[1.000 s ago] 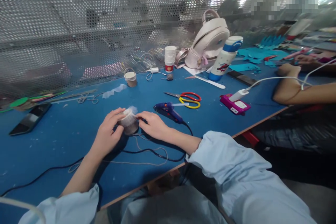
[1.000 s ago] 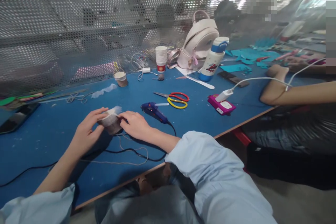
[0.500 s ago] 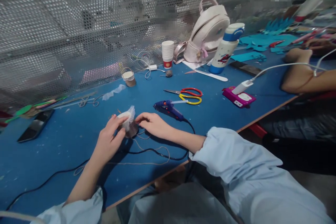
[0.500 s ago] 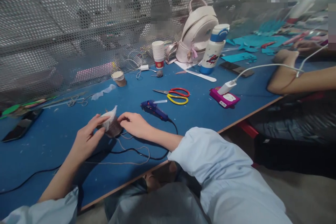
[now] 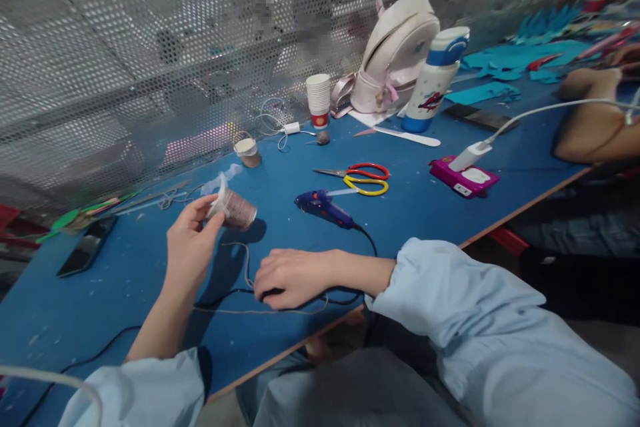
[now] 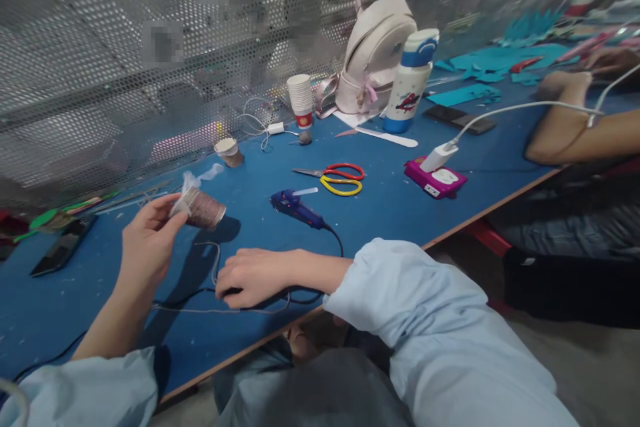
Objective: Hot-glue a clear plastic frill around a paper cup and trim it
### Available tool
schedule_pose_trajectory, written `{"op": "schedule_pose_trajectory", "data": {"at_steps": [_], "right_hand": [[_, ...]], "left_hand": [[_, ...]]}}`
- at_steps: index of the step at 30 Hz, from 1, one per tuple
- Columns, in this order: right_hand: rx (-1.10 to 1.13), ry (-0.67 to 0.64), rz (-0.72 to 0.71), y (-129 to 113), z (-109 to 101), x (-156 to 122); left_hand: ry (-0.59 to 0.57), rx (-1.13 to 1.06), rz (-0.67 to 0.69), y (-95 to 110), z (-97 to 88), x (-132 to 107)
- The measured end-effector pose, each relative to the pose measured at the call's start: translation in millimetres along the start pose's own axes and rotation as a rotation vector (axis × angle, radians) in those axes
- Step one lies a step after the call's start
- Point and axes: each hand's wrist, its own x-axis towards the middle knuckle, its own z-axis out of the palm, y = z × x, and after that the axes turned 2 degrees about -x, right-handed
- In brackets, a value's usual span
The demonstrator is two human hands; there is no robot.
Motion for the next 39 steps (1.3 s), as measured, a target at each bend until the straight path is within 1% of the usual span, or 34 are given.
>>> {"op": "schedule_pose_trajectory", "data": {"at_steps": [2, 4, 6, 8, 10, 12, 13, 15, 18, 20, 24, 28, 29, 31, 33, 35, 37, 39], "right_hand": [[0.015, 0.132, 0.022, 0.9, -4.1, -1.4], [0.052, 0.317, 0.107, 2.4, -9.8, -3.2], [0.180, 0.487, 0.247, 3.0, -16.6, -4.8], [0.374, 0.620, 0.423, 2.8, -22.8, -5.2], [0.564, 0.714, 0.580, 3.4, -26.2, -3.8], [0.671, 0.764, 0.694, 5.8, -25.9, -1.4], [0.683, 0.756, 0.726, 7.5, -24.4, -0.3], [0.634, 0.662, 0.740, 10.3, -19.8, 1.2], [0.425, 0.392, 0.625, 10.6, -12.3, 1.1], [0.297, 0.260, 0.548, 8.8, -9.1, 0.2], [0.160, 0.184, 0.479, 6.7, -7.4, -2.6], [-0.011, -0.044, 0.300, 6.2, -6.4, -4.4], [-0.012, -0.072, 0.284, 5.9, -6.2, -4.1], [0.085, -0.055, 0.301, 5.2, -6.9, -2.9], [0.261, 0.028, 0.360, 4.6, -10.0, -1.8], [0.419, 0.124, 0.452, 3.6, -16.6, -2.0], [0.506, 0.205, 0.552, 1.1, -27.9, -3.4], [0.549, 0.269, 0.619, -4.2, -45.5, -3.9]], "left_hand": [[-0.042, 0.014, 0.002, 3.4, 6.2, 0.3], [-0.092, 0.041, -0.013, 5.0, 12.2, -3.1], [-0.129, 0.093, -0.033, 4.8, 17.0, -9.0], [-0.155, 0.151, -0.044, 3.8, 20.2, -15.9], [-0.170, 0.194, -0.028, 2.8, 21.5, -22.3], [-0.163, 0.230, 0.014, 2.2, 21.3, -27.0], [-0.155, 0.255, 0.037, 2.0, 20.7, -28.6], [-0.126, 0.321, 0.081, 1.4, 19.0, -30.4], [-0.084, 0.348, 0.121, -0.2, 15.8, -31.4], [-0.076, 0.323, 0.126, -0.9, 13.6, -32.2], [-0.050, 0.318, 0.144, 2.2, 9.3, -34.0], [0.023, 0.339, 0.143, 7.0, 4.2, -32.2], [0.037, 0.345, 0.136, 7.5, 2.7, -31.0], [0.071, 0.359, 0.130, 7.8, -0.8, -27.9], [0.119, 0.366, 0.148, 8.0, -5.3, -24.4], [0.156, 0.360, 0.169, 8.5, -10.8, -20.8], [0.176, 0.344, 0.174, 8.3, -17.0, -17.2], [0.210, 0.347, 0.167, 5.4, -22.8, -13.2]]}}
